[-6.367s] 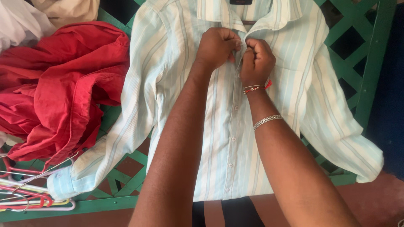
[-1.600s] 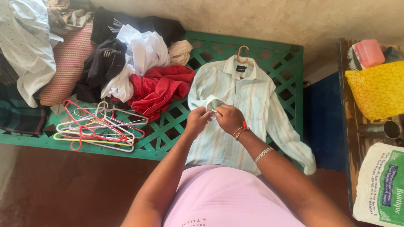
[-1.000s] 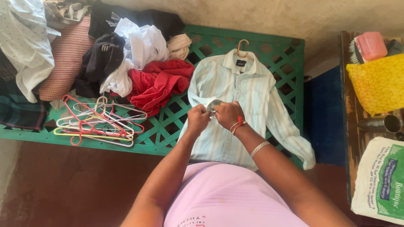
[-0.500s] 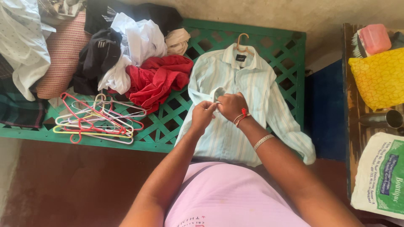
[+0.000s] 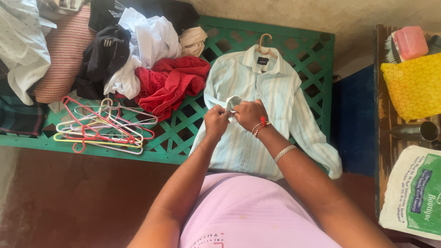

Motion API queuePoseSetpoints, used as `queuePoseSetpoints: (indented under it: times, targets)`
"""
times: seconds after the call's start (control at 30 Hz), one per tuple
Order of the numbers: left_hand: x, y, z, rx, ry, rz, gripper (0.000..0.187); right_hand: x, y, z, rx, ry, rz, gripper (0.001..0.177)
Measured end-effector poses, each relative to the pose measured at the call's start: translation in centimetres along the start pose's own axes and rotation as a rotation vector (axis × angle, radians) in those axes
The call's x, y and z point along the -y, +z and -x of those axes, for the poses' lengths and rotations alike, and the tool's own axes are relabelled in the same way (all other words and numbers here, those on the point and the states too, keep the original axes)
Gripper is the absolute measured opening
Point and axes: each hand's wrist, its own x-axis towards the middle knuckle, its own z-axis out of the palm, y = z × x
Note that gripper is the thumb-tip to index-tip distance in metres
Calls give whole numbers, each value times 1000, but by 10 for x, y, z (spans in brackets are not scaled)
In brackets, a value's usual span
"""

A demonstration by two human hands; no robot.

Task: The person buttons a light blue striped shirt laid on a green plastic table, then fastens the cuff buttons on both sleeves. The shirt is placed on a hanger and lifted at the end.

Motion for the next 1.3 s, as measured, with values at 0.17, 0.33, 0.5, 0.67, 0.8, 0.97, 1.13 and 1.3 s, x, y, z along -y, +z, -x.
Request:
queuePoseSetpoints:
  times: [0.17,0.33,0.5,0.67,0.8,0.97,1.13,1.3]
  targets:
    - [17,-1,-9,61,-105,102,13,-15,17,-4,-37,2,-143,11]
    - [37,-7,-31,300,-367,404,10,-30,24,-2,15,96,-487,19]
    - [37,2,-31,275,-369,404,12,-26,16,0,39,133,-513,19]
    - [32,9,-26,169,-253,271,10,-28,15,-1,14,101,-517,18]
    - [24,11,-24,118,-246,298,10,-26,11,-1,24,128,-563,18]
    - [24,15,-28,96,-390,354,10,-29,17,3,-43,122,-619,17]
    - [41,8,-39,38,-452,181,4,-26,23,7,-176,98,-832,21]
    - [47,-31,-46,-161,-46,-33,8,-38,7,2,-178,216,-797,19]
